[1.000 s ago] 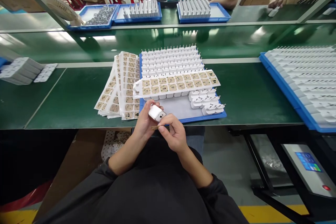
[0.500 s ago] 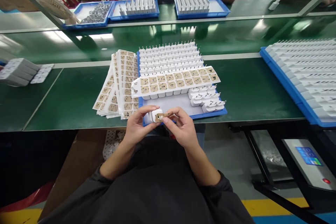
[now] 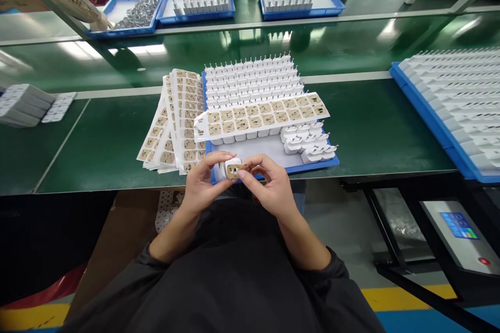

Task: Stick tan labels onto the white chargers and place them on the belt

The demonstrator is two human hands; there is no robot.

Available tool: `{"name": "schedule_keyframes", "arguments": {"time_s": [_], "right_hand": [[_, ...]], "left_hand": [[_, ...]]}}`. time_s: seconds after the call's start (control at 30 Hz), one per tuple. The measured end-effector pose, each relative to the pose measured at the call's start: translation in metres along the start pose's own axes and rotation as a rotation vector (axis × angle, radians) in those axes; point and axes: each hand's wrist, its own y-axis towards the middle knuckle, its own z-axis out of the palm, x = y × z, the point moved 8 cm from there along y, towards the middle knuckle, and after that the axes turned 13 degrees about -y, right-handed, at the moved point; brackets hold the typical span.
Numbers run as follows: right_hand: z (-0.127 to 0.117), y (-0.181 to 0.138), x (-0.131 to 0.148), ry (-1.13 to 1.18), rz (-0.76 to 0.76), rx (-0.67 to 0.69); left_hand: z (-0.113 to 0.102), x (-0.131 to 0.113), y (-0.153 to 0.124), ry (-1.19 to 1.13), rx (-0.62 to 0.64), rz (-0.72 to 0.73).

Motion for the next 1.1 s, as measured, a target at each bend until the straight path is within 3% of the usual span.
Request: {"name": "schedule_keyframes", "arguments": {"time_s": [0.87,1.0,1.1], "right_hand": [[-0.001,0.006,0.022,-0.280,-0.054,-0.075],[-0.001,0.004,0.028,-0.426,-0.113,-0.147],[-0.002,0.005,0.016,-0.314,-0.028,-0.211]], "left_hand": [[0.000,-0.009,0.004,0.116,0.028,0.085],[-0.002,-0.006,0.003,0.045,-0.022,0.088],[-0.004,-0.003,0.000,-0.035,-0.079,0.098]]}}
